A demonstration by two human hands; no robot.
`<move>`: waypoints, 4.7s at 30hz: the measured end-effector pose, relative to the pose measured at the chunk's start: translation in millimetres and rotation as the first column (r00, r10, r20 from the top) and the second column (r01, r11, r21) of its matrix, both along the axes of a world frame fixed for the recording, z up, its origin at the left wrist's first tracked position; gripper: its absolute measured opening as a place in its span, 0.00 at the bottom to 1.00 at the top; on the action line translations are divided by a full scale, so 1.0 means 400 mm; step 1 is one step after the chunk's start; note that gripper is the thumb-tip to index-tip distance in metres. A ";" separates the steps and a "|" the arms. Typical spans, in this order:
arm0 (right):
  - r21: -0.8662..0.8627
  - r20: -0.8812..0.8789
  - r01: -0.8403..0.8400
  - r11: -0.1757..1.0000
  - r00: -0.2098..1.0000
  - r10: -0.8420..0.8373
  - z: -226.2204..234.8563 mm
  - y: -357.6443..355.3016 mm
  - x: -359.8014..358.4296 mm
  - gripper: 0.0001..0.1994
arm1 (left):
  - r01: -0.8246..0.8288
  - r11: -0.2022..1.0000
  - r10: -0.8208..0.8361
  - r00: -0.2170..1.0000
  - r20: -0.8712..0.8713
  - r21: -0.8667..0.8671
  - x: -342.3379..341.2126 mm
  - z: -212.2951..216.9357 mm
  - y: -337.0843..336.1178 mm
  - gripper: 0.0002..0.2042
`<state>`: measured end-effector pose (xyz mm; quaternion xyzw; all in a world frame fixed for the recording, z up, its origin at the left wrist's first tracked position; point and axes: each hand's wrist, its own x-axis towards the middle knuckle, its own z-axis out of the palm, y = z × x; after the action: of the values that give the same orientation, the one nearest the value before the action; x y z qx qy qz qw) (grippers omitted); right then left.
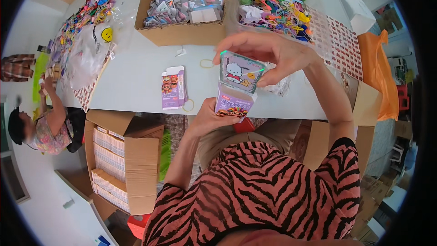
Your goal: Packing small stickers and toy items into pink cardboard boxes at a workshop table.
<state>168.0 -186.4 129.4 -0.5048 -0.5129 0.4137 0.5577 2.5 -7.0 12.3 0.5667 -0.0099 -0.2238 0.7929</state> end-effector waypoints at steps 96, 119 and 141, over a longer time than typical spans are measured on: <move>0.065 0.905 0.828 0.557 0.186 -0.382 -0.383 -0.063 -0.032 0.11 | -0.353 0.934 0.345 0.930 0.123 0.049 -0.086 -0.072 -0.122 0.16; 0.283 0.730 0.644 0.710 0.336 -0.595 -0.128 -0.099 -0.204 0.07 | -0.297 0.947 0.276 0.946 0.169 0.118 -0.024 -0.062 -0.130 0.13; 0.228 0.780 0.911 0.342 0.039 -0.624 -0.207 -0.284 0.369 0.10 | -0.346 0.925 0.335 0.937 0.095 0.158 -0.016 -0.059 -0.115 0.15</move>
<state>315.7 -299.9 46.6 -0.9047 -0.2495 -0.1433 0.3142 -3.9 -52.8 -11.4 0.6332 0.0820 -0.0639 0.7670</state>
